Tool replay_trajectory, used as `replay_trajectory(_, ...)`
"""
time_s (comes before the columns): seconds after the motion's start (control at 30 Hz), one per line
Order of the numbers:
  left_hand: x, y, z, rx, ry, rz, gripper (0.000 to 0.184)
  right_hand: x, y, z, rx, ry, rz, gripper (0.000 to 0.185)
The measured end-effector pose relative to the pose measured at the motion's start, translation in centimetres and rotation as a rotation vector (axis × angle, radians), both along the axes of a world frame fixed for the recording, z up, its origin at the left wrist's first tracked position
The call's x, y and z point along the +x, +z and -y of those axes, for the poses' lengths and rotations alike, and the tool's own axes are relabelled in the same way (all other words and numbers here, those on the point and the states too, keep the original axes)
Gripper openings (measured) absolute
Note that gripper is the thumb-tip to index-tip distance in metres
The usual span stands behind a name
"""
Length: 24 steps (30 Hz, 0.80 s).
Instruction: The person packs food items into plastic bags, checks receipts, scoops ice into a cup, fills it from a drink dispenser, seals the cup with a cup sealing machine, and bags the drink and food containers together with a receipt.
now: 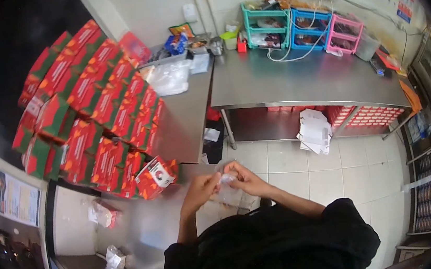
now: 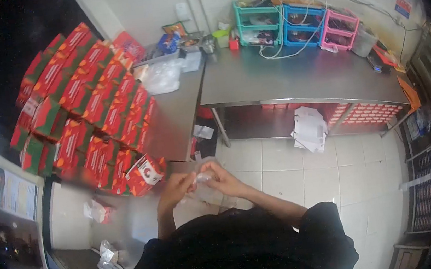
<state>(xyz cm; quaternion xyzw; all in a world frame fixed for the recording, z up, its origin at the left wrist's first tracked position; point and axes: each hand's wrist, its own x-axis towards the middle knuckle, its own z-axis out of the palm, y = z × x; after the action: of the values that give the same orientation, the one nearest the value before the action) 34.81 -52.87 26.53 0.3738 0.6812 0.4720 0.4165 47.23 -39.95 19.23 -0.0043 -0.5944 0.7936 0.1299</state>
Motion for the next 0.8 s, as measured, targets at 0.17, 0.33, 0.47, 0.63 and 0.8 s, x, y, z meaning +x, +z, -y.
replay_trajectory(0.17,-3.3,1.2,-10.1,0.024,-0.119,-0.167,0.028,-2.4,2.4,-9.4,0.039,-0.172,-0.005,0.038)
replay_trajectory(0.33,-7.8,1.5,-20.1,0.125,0.086,0.132,0.026,-5.7,4.6,-17.2,0.844,-0.628,-0.289,0.03)
replay_trajectory(0.47,-14.7,-1.8,-27.5,0.15,0.025,0.434,0.027,-10.4,4.0,-24.8,1.292,-0.581,-0.142,0.02)
replay_trajectory(0.63,-21.9,-2.7,-35.4,0.151,-0.03,0.206,0.012,-20.4,3.6,-33.9,0.987,-0.44,0.267,0.027)
replay_trajectory(0.8,-26.2,-4.7,-42.1,0.146,-0.077,-0.213,0.02,-28.3,0.8,-42.2,0.421,-0.306,0.705,0.064)
